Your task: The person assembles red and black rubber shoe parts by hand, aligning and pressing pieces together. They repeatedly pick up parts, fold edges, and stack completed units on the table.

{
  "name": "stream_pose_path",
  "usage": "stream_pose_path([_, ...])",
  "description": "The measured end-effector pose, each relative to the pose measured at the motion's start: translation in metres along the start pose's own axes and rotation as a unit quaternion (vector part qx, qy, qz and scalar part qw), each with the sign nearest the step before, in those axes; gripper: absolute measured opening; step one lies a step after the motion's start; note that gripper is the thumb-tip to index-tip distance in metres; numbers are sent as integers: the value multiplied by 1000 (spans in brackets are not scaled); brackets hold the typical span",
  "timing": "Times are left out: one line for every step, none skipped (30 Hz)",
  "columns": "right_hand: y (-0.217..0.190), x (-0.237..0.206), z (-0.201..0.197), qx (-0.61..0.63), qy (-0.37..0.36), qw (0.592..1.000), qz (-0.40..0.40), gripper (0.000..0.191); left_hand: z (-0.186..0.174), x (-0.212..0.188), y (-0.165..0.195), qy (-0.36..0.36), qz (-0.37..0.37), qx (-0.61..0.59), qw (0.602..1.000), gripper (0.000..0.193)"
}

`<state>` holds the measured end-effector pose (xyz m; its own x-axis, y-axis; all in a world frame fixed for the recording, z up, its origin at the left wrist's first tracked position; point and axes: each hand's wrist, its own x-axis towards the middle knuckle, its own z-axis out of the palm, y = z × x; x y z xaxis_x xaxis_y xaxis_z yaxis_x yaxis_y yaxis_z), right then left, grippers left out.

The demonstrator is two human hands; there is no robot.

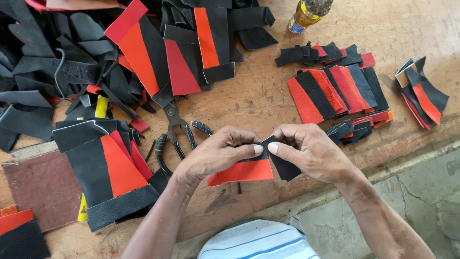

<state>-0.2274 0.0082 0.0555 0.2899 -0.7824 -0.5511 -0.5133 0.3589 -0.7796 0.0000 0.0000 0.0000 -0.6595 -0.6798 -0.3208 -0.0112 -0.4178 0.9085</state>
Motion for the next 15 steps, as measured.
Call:
stream_pose_path([-1, 0, 1, -8, 1, 1000, -9, 16, 0, 0, -1, 1, 3, 1, 1000, 27])
stream_pose_path([-2, -1, 1, -15, 1, 1000, -18, 16, -1, 0, -1, 2, 6, 2, 1000, 26])
stream_pose_path([-3, -1, 1, -23, 2, 999, -27, 17, -1, 0, -2, 3, 10, 4, 1000, 26])
stream_pose_path([-4, -1, 1, -37, 5, 999, -32, 16, -1, 1, -2, 9, 4, 10, 1000, 26])
stream_pose_path([-5, -2, 2, -51, 7, 998, -37, 16, 0, 2, -2, 15, -1, 16, 1000, 26])
stream_pose_path([-6, -2, 2, -64, 10, 997, -43, 16, 0, 2, -2, 21, -7, 22, 1000, 25])
stream_pose_path([-8, -1, 3, -78, 15, 996, -42, 17, 1, 3, -2, 25, 0, 28, 999, 26])
stream_pose_path([-9, -1, 5, -91, 20, 995, -40, 17, 1, 3, -1, 27, 7, 34, 999, 26])
stream_pose_path([-10, -1, 6, -104, 26, 994, -39, 18, 2, 3, 0, 30, 14, 41, 999, 26])
stream_pose_path([-11, -2, 5, -80, 23, 996, -30, 18, 2, 3, 2, 29, 13, 44, 999, 26])
stream_pose_path([-12, -2, 4, -56, 19, 998, -21, 18, 2, 2, 4, 28, 11, 46, 998, 27])
stream_pose_path([-14, -2, 3, -32, 13, 999, -12, 19, 1, 0, 6, 30, 9, 47, 998, 27])
stream_pose_path([-15, -2, 2, -20, -4, 1000, 3, 19, 0, -3, 7, 21, 20, 42, 999, 26])
stream_pose_path([-16, -3, 0, -8, -21, 1000, 19, 19, -1, -5, 8, 12, 32, 35, 999, 26])
stream_pose_path([-16, -2, -2, 3, -37, 999, 35, 20, -2, -7, 8, 3, 44, 29, 999, 26])
